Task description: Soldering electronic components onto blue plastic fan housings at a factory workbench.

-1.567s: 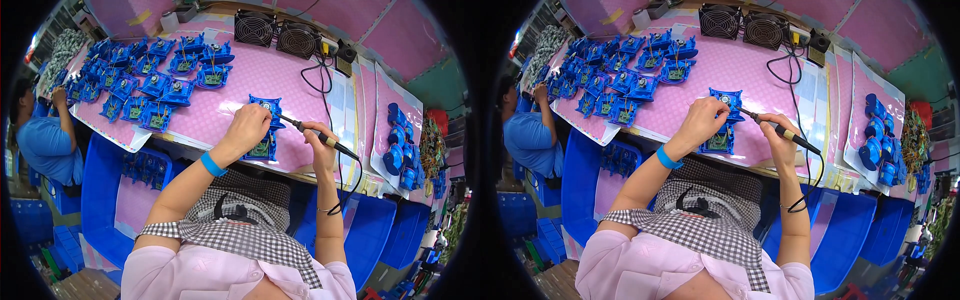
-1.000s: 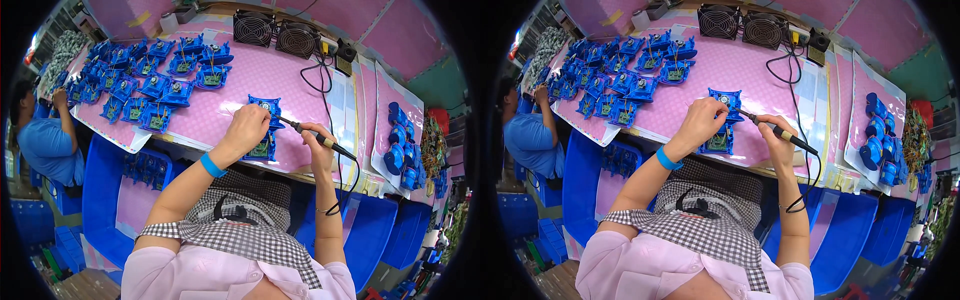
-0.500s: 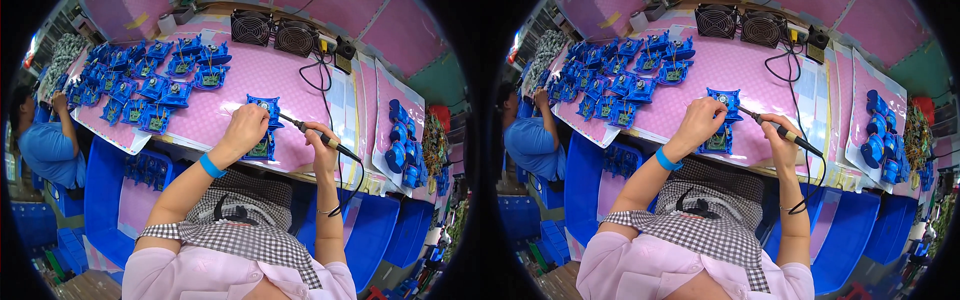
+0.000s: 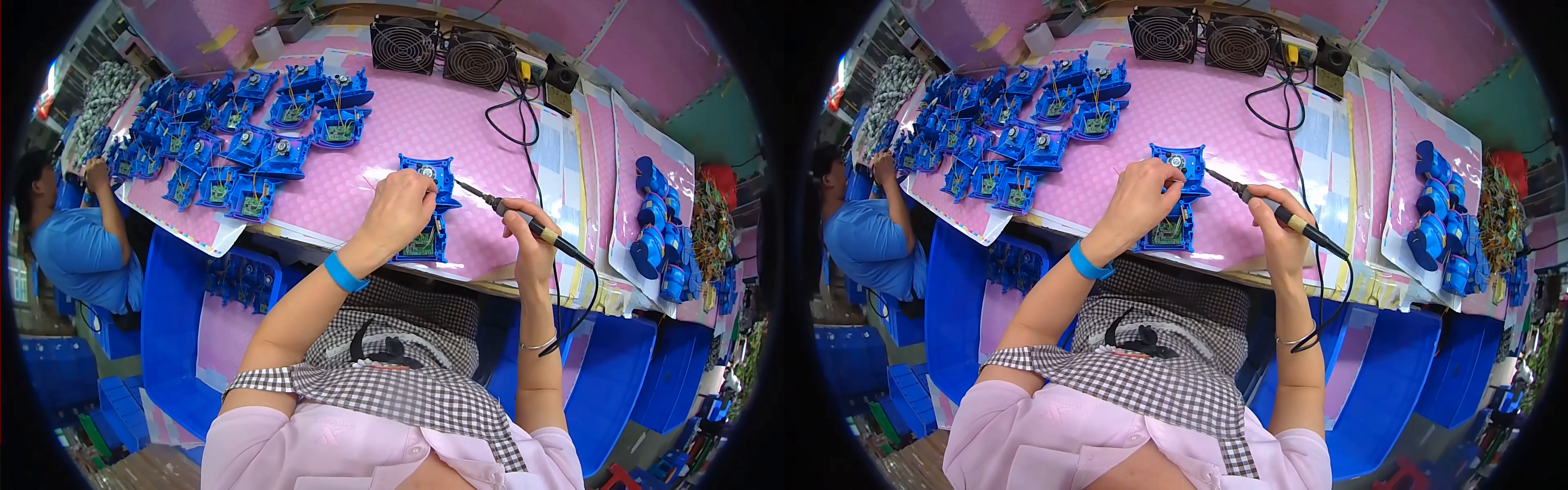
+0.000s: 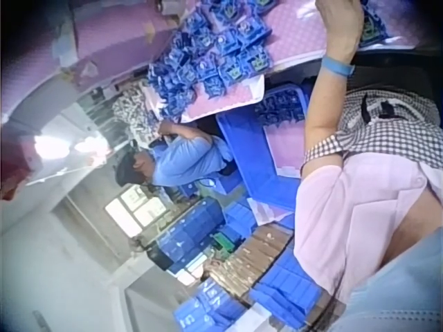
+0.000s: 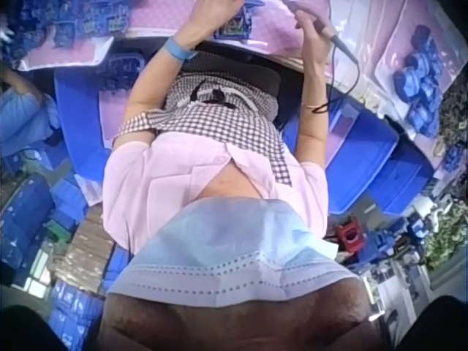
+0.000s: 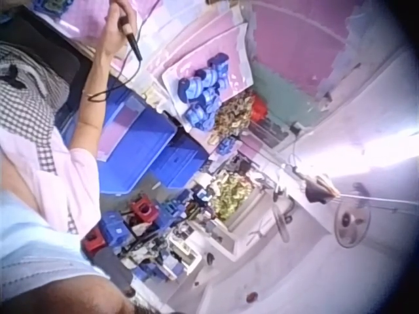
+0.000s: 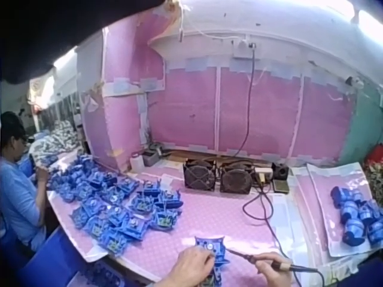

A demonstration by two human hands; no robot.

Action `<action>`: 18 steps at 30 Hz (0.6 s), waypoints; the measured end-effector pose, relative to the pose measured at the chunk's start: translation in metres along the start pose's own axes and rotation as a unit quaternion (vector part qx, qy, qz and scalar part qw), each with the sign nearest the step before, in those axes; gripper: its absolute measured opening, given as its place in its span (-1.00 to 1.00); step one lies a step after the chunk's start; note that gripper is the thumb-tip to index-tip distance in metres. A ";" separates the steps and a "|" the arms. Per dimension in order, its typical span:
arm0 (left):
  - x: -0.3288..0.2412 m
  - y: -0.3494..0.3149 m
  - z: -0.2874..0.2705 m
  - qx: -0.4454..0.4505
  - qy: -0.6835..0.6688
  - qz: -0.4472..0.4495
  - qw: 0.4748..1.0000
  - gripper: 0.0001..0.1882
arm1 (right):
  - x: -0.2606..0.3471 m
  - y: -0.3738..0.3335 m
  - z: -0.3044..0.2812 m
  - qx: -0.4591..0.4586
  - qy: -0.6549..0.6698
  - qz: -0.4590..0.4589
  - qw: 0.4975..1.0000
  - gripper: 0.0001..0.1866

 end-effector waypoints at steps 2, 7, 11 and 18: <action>0.000 0.000 0.000 0.001 -0.001 0.000 1.000 -0.85 | -0.001 0.000 -0.002 -0.013 0.010 -0.001 1.000 -0.78; -0.004 0.000 -0.004 -0.007 0.007 0.007 1.000 -0.89 | 0.000 0.001 -0.002 -0.026 0.033 0.004 0.999 -0.77; -0.009 -0.014 -0.051 -0.156 -0.077 -0.004 0.985 -0.91 | 0.007 -0.001 -0.006 -0.019 -0.006 -0.037 0.999 -0.77; 0.031 -0.040 -0.049 -0.157 -0.045 -0.108 0.981 -0.82 | 0.010 0.004 -0.005 -0.008 0.037 -0.023 0.999 -0.76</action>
Point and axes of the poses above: each hand's wrist, its own y-axis towards the middle knuckle, its own z-axis out of the palm, x = y × z, the point moved 3 cm from there along y, towards the middle knuckle
